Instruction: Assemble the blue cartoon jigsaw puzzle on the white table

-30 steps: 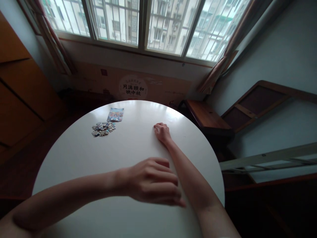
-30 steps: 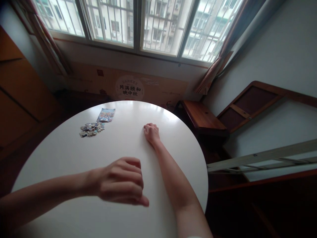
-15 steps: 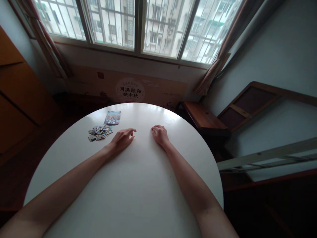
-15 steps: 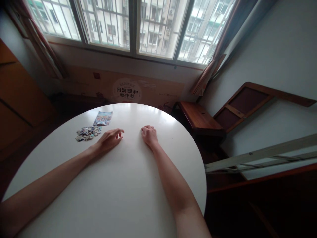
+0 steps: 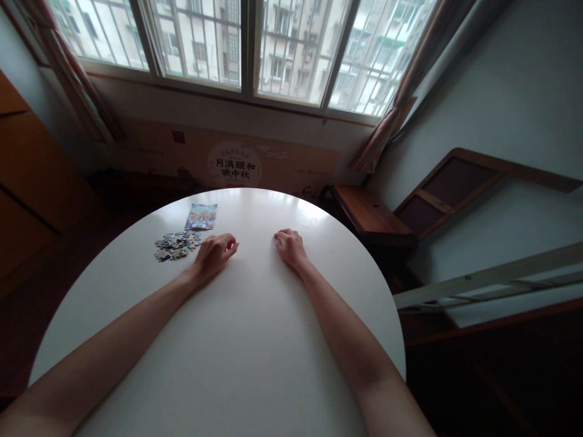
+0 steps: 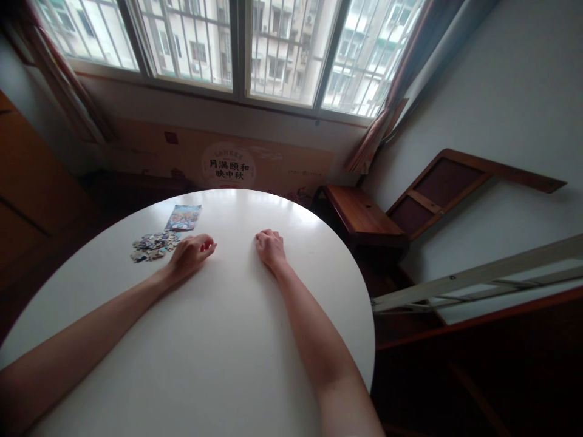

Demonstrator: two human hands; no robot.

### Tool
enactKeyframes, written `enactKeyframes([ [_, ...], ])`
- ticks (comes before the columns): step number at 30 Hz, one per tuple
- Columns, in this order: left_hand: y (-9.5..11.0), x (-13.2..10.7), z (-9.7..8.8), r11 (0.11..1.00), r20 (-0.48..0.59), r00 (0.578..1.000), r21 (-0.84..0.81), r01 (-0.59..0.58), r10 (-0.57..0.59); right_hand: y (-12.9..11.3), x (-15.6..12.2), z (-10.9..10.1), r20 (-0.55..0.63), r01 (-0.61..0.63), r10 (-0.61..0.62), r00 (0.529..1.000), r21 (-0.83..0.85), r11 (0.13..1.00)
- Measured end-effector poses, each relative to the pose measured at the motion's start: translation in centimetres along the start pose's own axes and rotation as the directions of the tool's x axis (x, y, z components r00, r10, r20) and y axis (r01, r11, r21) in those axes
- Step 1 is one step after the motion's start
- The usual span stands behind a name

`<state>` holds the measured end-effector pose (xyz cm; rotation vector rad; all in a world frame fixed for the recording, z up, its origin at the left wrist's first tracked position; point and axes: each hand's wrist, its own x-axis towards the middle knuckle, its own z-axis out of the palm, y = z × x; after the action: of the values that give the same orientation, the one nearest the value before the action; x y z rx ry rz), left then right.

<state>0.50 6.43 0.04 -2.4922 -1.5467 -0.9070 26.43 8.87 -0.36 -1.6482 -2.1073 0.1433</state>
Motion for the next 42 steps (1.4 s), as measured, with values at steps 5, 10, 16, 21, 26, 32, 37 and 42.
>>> enactKeyframes([
  [5,-0.1,0.0,0.0,0.998,0.017,0.999,-0.051,-0.041,0.042,0.0,0.0,0.1,-0.001,0.003,-0.003,1.0,-0.01,1.0],
  [10,-0.4,-0.1,0.1,0.993,0.032,0.994,-0.069,-0.099,0.102,-0.1,0.0,0.0,-0.009,0.01,-0.01,1.0,-0.008,1.0],
  [16,-0.2,-0.2,0.7,0.99,0.044,0.998,-0.134,-0.037,0.044,-0.8,-0.4,-0.3,-0.005,-0.022,0.021,1.0,-0.073,0.997],
  [21,0.2,-0.2,1.1,0.992,0.33,0.941,0.063,-0.107,0.081,-1.6,-0.5,-0.4,0.033,-0.16,0.17,0.985,-0.202,0.966],
  [26,0.3,-0.2,1.1,0.991,0.419,0.906,0.087,-0.1,0.055,-1.6,-0.1,-0.3,0.201,-0.206,0.254,0.946,-0.234,0.95],
  [32,0.2,-0.2,1.1,0.994,0.392,0.918,0.054,-0.092,0.064,-1.6,0.1,-0.5,0.257,-0.202,0.269,0.928,-0.261,0.944],
  [37,0.4,-0.2,0.9,0.994,0.401,0.914,0.059,-0.088,0.058,-1.6,0.2,-0.5,0.285,-0.199,0.275,0.918,-0.27,0.942],
  [42,0.5,-0.2,0.8,0.994,0.405,0.913,0.067,-0.088,0.053,-1.6,0.2,-0.5,0.295,-0.196,0.274,0.915,-0.268,0.943],
])
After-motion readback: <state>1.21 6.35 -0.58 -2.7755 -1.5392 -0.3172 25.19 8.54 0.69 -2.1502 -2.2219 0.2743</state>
